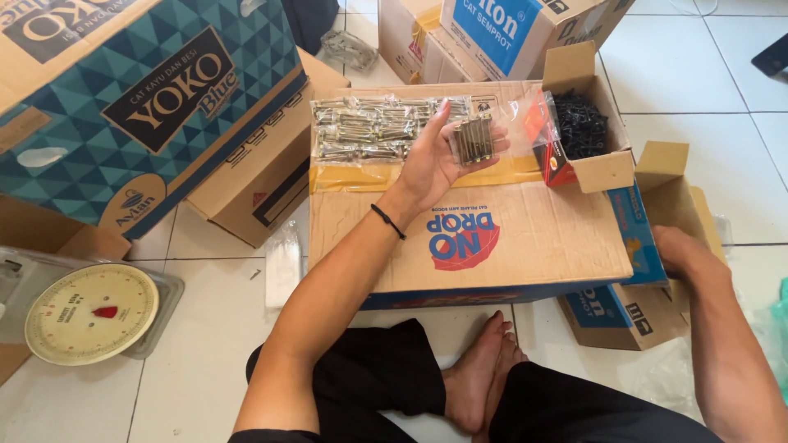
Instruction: The person sorts small metal hardware components by hand, placing them into a transparent plastic bag while sitting on the floor.
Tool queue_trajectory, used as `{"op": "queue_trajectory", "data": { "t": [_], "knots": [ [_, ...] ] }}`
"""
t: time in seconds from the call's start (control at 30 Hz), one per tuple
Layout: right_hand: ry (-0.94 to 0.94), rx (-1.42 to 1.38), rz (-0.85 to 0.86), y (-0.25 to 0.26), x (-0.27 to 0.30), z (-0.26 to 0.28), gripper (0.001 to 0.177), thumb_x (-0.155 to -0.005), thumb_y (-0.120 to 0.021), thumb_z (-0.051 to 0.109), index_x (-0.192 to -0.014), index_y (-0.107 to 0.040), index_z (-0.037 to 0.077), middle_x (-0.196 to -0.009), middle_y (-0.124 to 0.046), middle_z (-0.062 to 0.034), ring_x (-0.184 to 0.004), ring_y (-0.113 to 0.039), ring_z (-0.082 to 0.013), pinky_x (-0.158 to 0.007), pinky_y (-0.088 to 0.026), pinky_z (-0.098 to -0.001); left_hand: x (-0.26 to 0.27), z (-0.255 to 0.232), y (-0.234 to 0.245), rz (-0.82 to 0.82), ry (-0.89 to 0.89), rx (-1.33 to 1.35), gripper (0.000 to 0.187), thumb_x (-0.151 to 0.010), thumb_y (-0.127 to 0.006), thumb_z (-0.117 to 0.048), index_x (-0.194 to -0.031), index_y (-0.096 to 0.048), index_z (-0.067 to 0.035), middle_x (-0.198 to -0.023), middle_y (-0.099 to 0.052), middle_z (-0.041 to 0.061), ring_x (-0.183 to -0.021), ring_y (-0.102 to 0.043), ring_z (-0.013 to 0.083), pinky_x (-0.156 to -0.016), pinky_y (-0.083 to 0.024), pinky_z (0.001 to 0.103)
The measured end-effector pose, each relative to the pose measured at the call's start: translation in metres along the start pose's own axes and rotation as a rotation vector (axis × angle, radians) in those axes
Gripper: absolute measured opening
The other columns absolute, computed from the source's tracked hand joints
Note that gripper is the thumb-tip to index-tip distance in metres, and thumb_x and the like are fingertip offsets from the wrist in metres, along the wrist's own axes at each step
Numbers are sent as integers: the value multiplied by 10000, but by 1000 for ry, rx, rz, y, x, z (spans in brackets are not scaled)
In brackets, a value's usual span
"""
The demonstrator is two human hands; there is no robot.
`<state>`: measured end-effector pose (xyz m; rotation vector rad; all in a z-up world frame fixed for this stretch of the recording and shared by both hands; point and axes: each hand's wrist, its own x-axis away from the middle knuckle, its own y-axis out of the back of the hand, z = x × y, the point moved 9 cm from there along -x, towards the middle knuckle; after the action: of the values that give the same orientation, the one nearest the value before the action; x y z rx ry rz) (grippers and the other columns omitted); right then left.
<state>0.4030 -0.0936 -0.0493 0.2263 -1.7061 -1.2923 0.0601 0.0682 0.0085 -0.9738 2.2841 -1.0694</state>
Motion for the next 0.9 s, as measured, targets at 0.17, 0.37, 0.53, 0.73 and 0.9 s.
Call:
{"op": "queue_trajectory", "data": {
  "t": [0.17, 0.37, 0.53, 0.73, 0.9],
  "knots": [
    [-39, -152, 67, -5, 0, -5, 464, -877, -652, 407, -1220, -767, 115, -1291, -744, -188, -1138, -663, -354, -1010, -459, -494, 2, -1, -3, 18, -1, -14, 804, -957, -490, -616, -1325, -611, 89, -1309, -664, 289, -1197, -670, 415, -1011, -557, 478],
    [-55, -213, 24, -10, -28, -24, 419, -840, -722, 381, -1093, -809, 59, -1153, -786, -215, -1021, -680, -361, -923, -470, -469, 2, 2, -3, 28, 14, -6, 809, -960, -482, -627, -1325, -615, 84, -1310, -664, 285, -1199, -669, 420, -1007, -556, 477],
    [139, 91, -35, 10, -14, -4, 365, -950, -582, 304, -1183, -747, 77, -1326, -740, -145, -1140, -717, -322, -967, -556, -450, 2, 2, -4, 16, 33, -4, 839, -958, -466, -634, -1333, -601, 105, -1313, -659, 289, -1205, -663, 420, -1006, -553, 472],
    [379, -219, -428, 45, -41, -36, 156, -982, -687, 223, -1018, -818, 148, -1113, -789, -18, -991, -673, -248, -913, -472, -390, 1, 4, -3, 5, 45, 8, 831, -951, -480, -637, -1329, -608, 93, -1313, -659, 288, -1194, -668, 414, -996, -559, 466],
    [339, -373, -581, 45, -12, -11, 204, -1037, -567, 139, -1088, -745, 55, -1066, -744, -162, -947, -650, -308, -824, -509, -468, 0, 2, -3, 26, 8, -6, 803, -961, -484, -626, -1286, -636, 93, -1287, -671, 297, -1183, -673, 429, -1007, -562, 492]
  ]
}}
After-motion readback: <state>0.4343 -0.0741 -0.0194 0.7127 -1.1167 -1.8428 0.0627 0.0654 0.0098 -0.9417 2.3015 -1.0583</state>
